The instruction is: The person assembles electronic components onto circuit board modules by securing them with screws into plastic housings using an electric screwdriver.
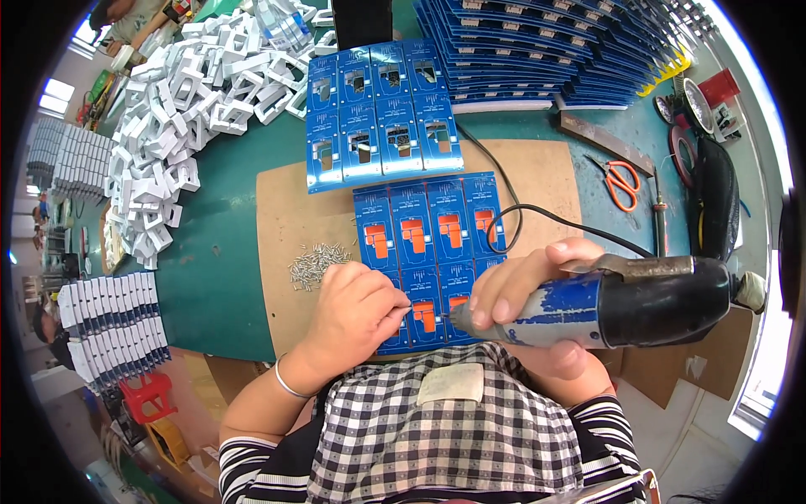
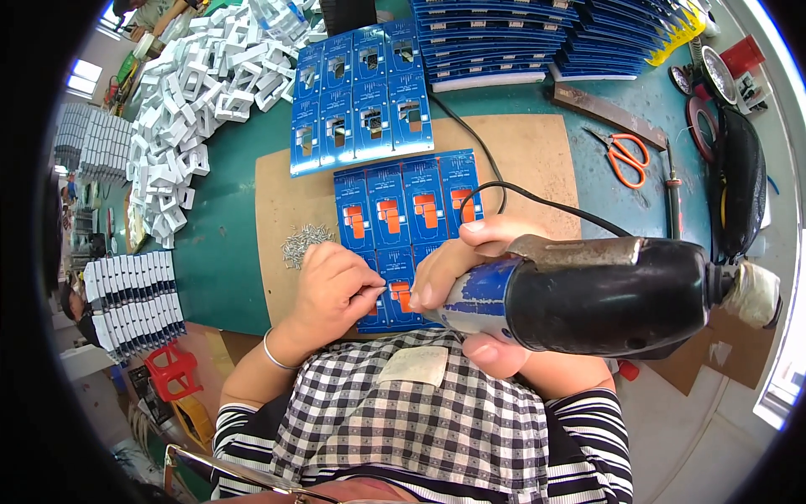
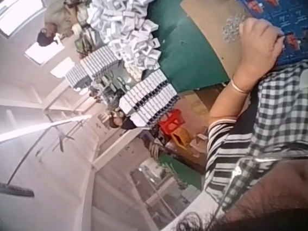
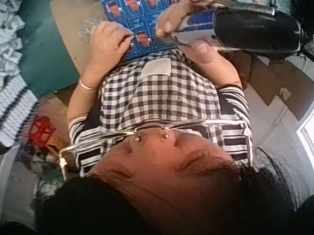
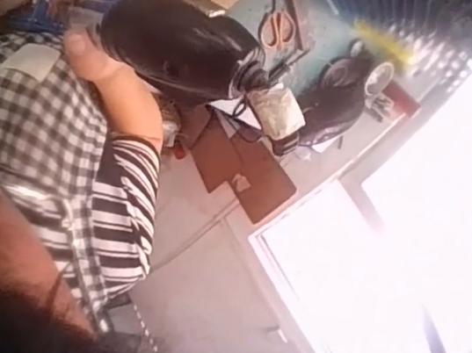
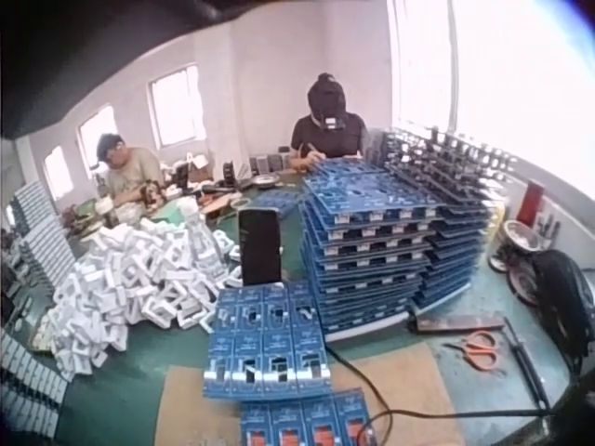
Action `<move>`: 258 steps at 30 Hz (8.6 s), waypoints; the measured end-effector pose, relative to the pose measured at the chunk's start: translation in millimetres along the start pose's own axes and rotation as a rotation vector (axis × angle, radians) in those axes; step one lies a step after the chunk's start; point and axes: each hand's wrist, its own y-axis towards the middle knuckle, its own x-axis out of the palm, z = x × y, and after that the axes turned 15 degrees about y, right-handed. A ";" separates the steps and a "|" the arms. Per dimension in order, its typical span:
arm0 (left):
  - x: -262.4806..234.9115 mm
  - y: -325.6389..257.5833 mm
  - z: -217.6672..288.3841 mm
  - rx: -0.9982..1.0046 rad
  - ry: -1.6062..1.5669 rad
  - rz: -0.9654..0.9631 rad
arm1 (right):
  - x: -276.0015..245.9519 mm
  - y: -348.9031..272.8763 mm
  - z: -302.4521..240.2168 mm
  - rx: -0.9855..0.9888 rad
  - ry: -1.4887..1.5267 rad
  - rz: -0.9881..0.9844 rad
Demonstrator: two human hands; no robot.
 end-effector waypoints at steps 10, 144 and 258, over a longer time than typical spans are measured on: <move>-3.2 2.8 -4.1 0.017 0.049 -0.075 | 10.7 13.1 11.1 0.019 -0.142 -0.103; -0.9 13.3 -56.3 -0.070 0.521 0.030 | -3.1 17.3 17.8 -0.090 0.046 0.052; 8.2 54.1 29.5 0.238 0.070 -0.178 | -3.7 -12.6 -39.6 -0.159 -0.089 0.265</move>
